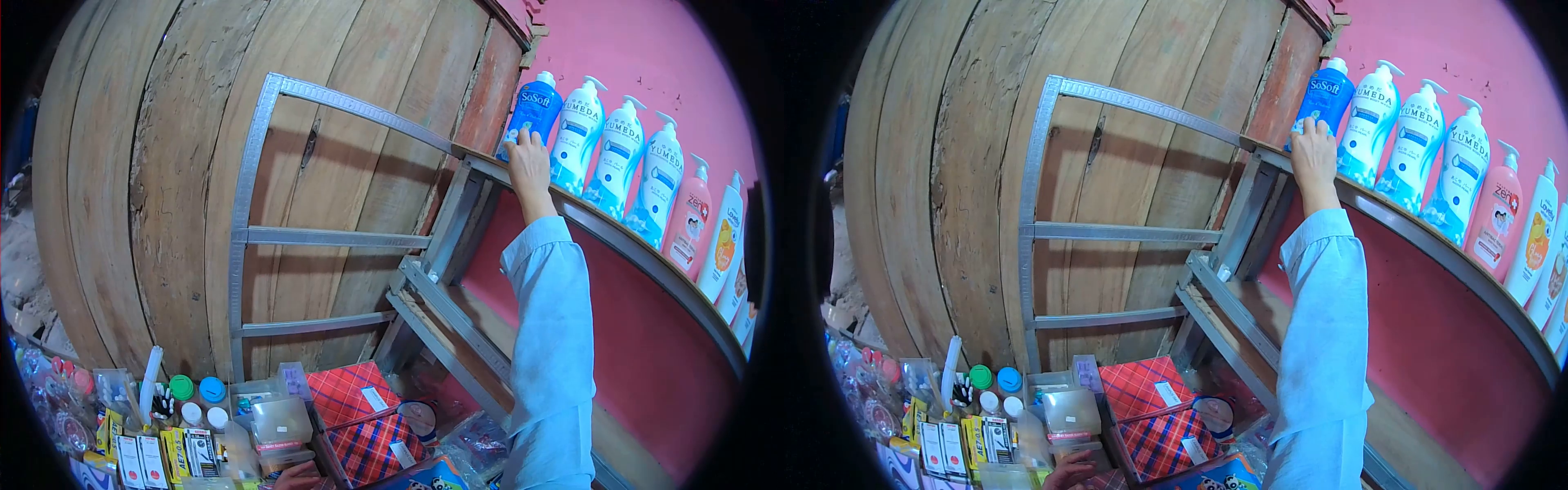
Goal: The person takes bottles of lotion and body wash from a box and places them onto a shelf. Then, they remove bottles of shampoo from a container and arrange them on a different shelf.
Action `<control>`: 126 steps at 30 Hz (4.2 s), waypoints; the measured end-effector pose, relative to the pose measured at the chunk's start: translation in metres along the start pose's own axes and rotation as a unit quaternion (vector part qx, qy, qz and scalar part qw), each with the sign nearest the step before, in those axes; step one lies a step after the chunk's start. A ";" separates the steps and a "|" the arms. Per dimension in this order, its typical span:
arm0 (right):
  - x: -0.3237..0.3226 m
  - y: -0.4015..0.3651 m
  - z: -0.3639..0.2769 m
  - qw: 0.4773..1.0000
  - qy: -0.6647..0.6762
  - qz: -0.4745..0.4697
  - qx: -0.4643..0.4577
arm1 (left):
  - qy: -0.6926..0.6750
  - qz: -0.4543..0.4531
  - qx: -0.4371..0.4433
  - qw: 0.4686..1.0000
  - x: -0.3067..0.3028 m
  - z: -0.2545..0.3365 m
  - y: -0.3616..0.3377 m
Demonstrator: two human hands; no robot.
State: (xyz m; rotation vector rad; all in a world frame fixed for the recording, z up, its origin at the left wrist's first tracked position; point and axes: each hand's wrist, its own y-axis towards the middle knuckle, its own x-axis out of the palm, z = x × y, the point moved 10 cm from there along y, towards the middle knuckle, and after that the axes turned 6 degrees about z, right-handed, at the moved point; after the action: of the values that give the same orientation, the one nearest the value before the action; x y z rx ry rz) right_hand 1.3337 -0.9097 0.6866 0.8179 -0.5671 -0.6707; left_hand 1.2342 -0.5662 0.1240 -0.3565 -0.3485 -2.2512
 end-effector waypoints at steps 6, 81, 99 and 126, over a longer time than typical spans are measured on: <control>0.009 -0.002 0.005 0.999 0.012 -0.034 0.018 | 0.011 0.019 -0.012 1.000 -0.002 0.005 0.000; -1.130 -0.409 0.120 0.796 -0.104 -0.250 0.542 | -0.062 -0.605 -0.174 0.774 0.367 -0.093 -0.579; -1.442 -0.332 -0.090 0.535 -0.590 0.006 0.605 | -0.133 -0.919 -0.234 0.289 0.348 -0.033 -0.931; -1.296 -0.254 -0.252 0.233 -0.882 -0.007 0.409 | -0.159 -0.945 -0.253 -0.134 0.210 -0.003 -0.962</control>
State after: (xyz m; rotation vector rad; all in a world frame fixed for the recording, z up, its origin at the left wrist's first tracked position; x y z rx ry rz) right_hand 0.5726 0.0213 0.0853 0.5461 -3.3227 -1.1232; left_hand 0.3673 -0.1026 0.0711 0.1932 -0.0937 0.5602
